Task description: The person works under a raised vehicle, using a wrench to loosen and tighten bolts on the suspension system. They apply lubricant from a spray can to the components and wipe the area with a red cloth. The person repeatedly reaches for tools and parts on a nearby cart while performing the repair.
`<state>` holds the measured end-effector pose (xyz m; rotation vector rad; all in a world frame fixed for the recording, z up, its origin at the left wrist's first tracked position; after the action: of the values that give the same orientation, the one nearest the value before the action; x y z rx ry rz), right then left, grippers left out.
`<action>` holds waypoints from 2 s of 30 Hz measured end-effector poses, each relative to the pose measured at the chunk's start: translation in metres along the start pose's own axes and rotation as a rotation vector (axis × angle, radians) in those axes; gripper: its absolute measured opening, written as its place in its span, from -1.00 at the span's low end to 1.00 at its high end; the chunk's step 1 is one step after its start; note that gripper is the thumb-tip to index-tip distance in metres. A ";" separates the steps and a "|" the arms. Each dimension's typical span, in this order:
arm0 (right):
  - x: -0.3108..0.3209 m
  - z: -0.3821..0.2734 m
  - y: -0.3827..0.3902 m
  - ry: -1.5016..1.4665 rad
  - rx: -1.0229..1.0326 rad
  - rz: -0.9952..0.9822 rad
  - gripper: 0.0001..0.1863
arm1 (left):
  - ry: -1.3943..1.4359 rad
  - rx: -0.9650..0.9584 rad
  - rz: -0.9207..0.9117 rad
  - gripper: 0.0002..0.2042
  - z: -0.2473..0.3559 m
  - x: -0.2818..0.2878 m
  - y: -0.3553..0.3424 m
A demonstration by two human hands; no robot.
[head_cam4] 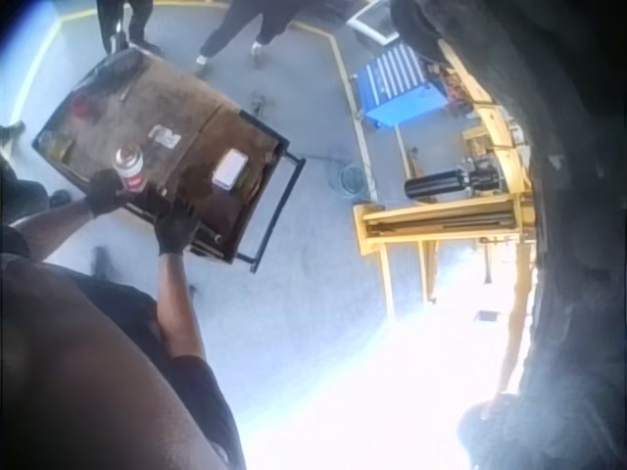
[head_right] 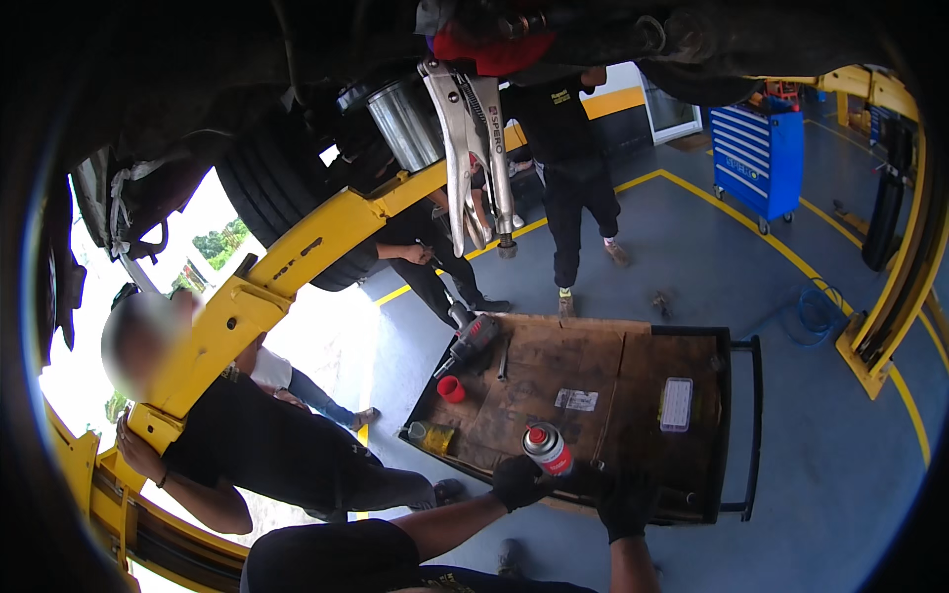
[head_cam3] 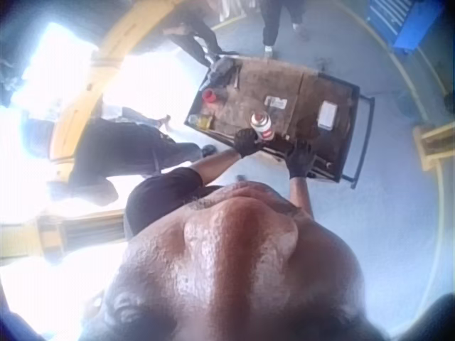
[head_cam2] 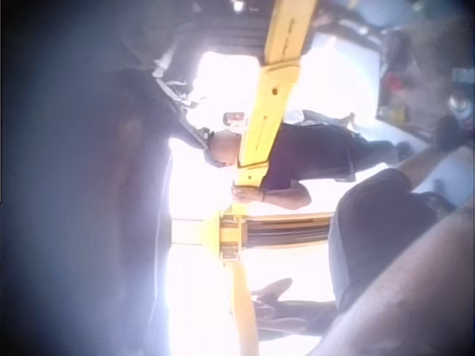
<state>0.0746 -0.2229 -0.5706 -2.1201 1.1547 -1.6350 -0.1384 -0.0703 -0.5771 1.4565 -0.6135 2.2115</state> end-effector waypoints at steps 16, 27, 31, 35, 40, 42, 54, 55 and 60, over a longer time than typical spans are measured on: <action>0.021 -0.009 -0.026 -0.091 -0.057 0.014 -0.77 | -0.023 0.001 0.009 -0.53 0.001 0.000 0.000; 0.009 -0.005 -0.019 -0.030 -0.016 -0.025 -0.81 | -0.036 -0.043 0.062 -0.54 0.004 0.001 0.001; 0.013 -0.005 -0.018 -0.028 -0.008 0.026 -0.82 | -0.041 -0.062 0.105 -0.53 0.008 0.004 0.003; 0.006 0.000 -0.020 -0.039 -0.058 -0.041 -0.82 | -0.015 -0.073 0.114 -0.50 0.010 0.007 0.003; -0.028 0.010 -0.023 0.027 -0.057 -0.409 -0.75 | -0.027 -0.084 0.146 -0.52 0.012 0.013 0.003; -0.054 0.017 -0.010 0.010 0.051 -0.524 -0.71 | -0.033 -0.092 0.142 -0.50 0.008 0.006 0.003; -0.040 0.050 -0.030 -0.400 0.053 -0.334 -0.63 | 0.055 -0.192 0.241 -0.51 0.019 0.010 0.007; -0.007 0.035 -0.063 -0.573 -0.032 -0.245 -0.68 | 0.038 -0.147 0.187 -0.49 0.017 0.012 0.005; 0.196 -0.054 -0.204 -0.853 -0.239 0.016 -0.75 | 0.098 -0.163 0.265 -0.47 0.006 0.009 0.010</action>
<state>0.1299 -0.2082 -0.2885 -2.5157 1.0684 -0.4481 -0.1430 -0.0809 -0.5681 1.2365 -0.9769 2.3493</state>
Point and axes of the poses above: each hand's wrist, its own y-axis away from the middle knuckle, its own x-axis out of the back of the hand, z = x × y, the point moved 7 cm from there along -y, towards the middle knuckle, and after that the axes turned 6 degrees about z, right-handed, at the moved point
